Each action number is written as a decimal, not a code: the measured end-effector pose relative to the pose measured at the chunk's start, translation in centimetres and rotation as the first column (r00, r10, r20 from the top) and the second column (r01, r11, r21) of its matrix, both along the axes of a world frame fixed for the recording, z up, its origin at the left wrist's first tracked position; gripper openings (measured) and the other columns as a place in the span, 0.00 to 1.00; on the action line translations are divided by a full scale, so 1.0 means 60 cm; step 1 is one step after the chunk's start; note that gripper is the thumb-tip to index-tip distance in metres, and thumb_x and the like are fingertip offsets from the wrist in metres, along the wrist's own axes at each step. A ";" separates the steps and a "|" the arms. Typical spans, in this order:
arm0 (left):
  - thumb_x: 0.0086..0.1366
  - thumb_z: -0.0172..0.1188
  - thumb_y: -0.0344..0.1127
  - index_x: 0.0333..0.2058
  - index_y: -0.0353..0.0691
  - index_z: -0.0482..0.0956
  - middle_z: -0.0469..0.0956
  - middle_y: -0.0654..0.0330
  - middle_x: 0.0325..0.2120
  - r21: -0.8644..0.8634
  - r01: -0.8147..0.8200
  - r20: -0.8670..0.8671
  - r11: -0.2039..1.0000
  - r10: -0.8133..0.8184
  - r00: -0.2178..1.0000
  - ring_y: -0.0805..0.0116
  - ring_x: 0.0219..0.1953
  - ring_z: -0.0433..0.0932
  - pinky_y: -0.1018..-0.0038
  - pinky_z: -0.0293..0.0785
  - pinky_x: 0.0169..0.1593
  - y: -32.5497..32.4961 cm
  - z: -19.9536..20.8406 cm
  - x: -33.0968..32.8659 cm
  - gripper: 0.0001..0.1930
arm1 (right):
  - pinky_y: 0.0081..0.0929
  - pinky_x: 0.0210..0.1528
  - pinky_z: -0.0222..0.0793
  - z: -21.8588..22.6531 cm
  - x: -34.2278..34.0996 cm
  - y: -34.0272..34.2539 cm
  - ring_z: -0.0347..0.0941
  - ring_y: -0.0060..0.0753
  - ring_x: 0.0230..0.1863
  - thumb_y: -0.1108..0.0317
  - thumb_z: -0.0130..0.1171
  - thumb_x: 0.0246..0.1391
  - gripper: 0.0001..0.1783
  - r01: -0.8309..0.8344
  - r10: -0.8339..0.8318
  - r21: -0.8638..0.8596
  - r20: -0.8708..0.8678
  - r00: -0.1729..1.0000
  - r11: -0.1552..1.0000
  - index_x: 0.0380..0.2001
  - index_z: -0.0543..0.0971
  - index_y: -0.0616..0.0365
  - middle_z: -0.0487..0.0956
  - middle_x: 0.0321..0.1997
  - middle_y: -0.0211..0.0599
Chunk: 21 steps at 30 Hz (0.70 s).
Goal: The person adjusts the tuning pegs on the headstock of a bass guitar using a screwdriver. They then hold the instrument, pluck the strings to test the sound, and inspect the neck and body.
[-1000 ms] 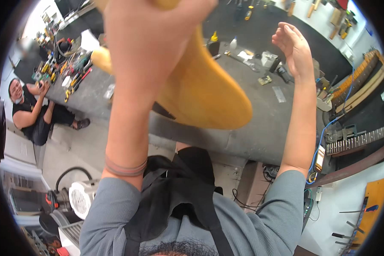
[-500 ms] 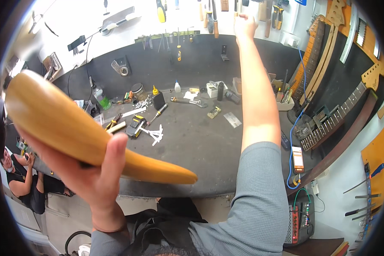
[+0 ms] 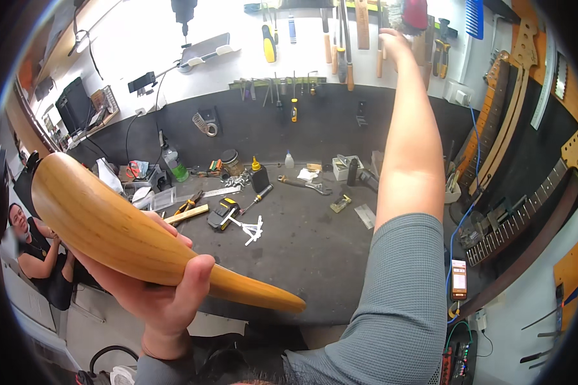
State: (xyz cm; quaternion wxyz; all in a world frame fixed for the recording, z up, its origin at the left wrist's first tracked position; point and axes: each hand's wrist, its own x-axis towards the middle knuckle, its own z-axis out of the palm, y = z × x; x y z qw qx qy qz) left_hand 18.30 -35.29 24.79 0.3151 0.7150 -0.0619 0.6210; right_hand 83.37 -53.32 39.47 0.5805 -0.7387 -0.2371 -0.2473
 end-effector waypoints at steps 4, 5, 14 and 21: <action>0.54 0.82 0.31 0.82 0.45 0.27 0.64 0.46 0.69 0.069 -0.065 -0.064 0.996 0.069 0.996 0.63 0.45 0.78 0.68 0.83 0.45 0.006 0.006 -0.029 0.74 | 0.32 0.68 0.71 -0.014 -0.013 0.017 0.81 0.35 0.63 0.57 0.59 0.71 0.17 0.060 -0.067 0.052 0.157 0.985 0.997 0.54 0.89 0.48 0.89 0.58 0.38; 0.54 0.82 0.31 0.82 0.45 0.27 0.64 0.45 0.69 0.057 -0.046 -0.048 0.997 0.049 0.998 0.63 0.46 0.78 0.68 0.83 0.46 0.007 0.005 -0.024 0.74 | 0.29 0.62 0.74 -0.019 -0.015 0.010 0.84 0.32 0.57 0.56 0.60 0.72 0.16 0.117 -0.127 0.050 0.310 0.942 0.992 0.52 0.90 0.49 0.91 0.53 0.37; 0.55 0.86 0.34 0.81 0.38 0.29 0.63 0.40 0.72 0.248 0.085 -0.058 0.965 -0.072 0.996 0.53 0.61 0.77 0.58 0.81 0.61 0.010 0.045 0.011 0.73 | 0.35 0.64 0.73 -0.196 -0.218 -0.043 0.81 0.36 0.62 0.62 0.59 0.76 0.16 -0.075 0.008 0.170 0.367 0.930 0.983 0.57 0.82 0.59 0.85 0.56 0.39; 0.59 0.83 0.34 0.67 0.42 0.75 0.71 0.45 0.63 0.402 -0.031 -0.123 0.915 0.087 0.989 0.47 0.60 0.80 0.60 0.81 0.55 0.009 0.060 0.009 0.38 | 0.35 0.54 0.76 -0.251 -0.703 0.025 0.83 0.46 0.53 0.67 0.53 0.79 0.13 -0.683 0.459 0.409 0.521 0.719 0.605 0.60 0.67 0.54 0.83 0.53 0.52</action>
